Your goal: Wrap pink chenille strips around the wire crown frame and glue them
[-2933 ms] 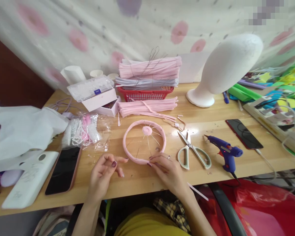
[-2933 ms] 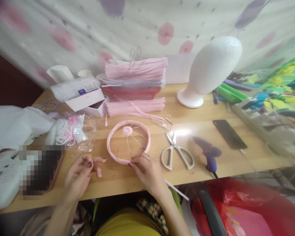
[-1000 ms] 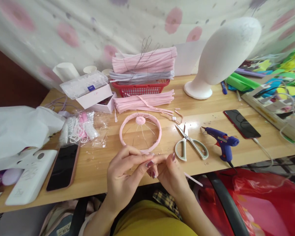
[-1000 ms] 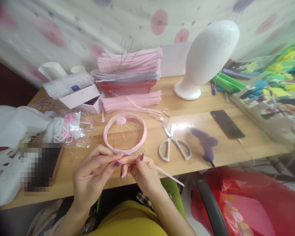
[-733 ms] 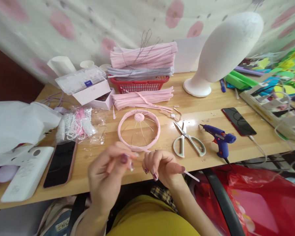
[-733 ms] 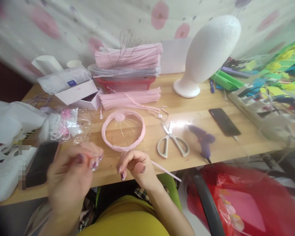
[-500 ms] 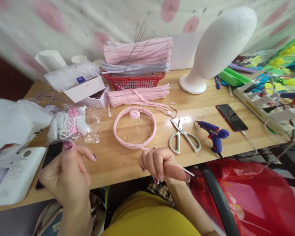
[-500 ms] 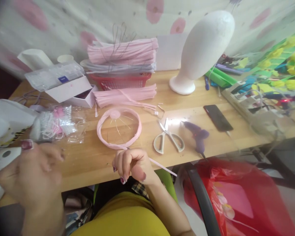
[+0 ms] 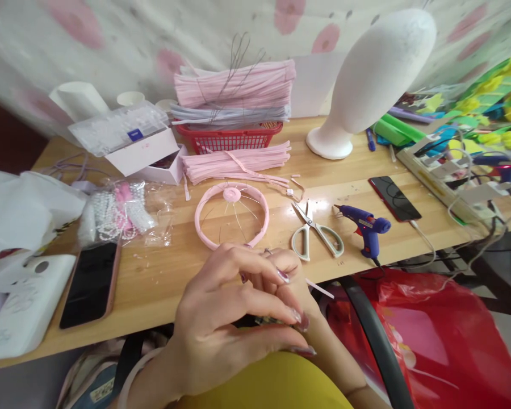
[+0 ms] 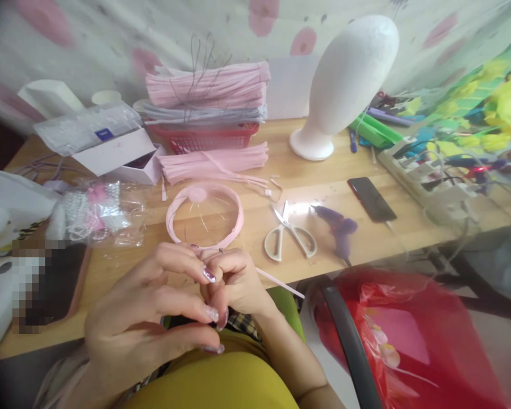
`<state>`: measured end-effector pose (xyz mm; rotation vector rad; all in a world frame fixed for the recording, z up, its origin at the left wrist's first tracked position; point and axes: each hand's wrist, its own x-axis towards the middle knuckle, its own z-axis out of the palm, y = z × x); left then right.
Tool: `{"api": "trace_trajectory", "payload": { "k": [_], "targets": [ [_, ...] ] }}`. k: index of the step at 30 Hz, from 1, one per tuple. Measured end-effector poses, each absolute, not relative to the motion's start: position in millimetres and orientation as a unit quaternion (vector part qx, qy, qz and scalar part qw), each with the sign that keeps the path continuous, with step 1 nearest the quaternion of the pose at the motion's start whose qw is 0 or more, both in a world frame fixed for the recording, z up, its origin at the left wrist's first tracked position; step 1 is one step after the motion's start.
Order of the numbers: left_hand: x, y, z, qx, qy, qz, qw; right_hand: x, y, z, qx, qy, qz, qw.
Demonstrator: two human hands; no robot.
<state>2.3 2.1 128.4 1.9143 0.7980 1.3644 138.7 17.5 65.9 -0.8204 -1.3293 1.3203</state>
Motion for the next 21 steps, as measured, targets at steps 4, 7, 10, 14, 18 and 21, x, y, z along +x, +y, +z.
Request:
{"api": "trace_trajectory", "payload": {
  "k": [4,7,10,14,18,21],
  "targets": [
    [-2,4,131,0.739,0.293,0.504,0.337,135,20,65,-0.219,-0.494,0.613,0.576],
    [-8,4,135,0.753,0.287,0.474,0.355,136,23,58,-0.192,-0.487,0.627,0.577],
    [-12,4,136,0.774,0.286,0.456,0.334,142,24,53,-0.185,-0.486,0.634,0.572],
    [-13,4,133,0.804,0.282,0.448,0.272,148,23,50,-0.184,-0.486,0.645,0.561],
    [-12,5,130,0.804,0.279,0.466,0.242,148,21,50,-0.191,-0.480,0.653,0.554],
    [-12,6,128,0.794,0.283,0.485,0.232,146,19,47,-0.194,-0.479,0.658,0.547]
  ]
}}
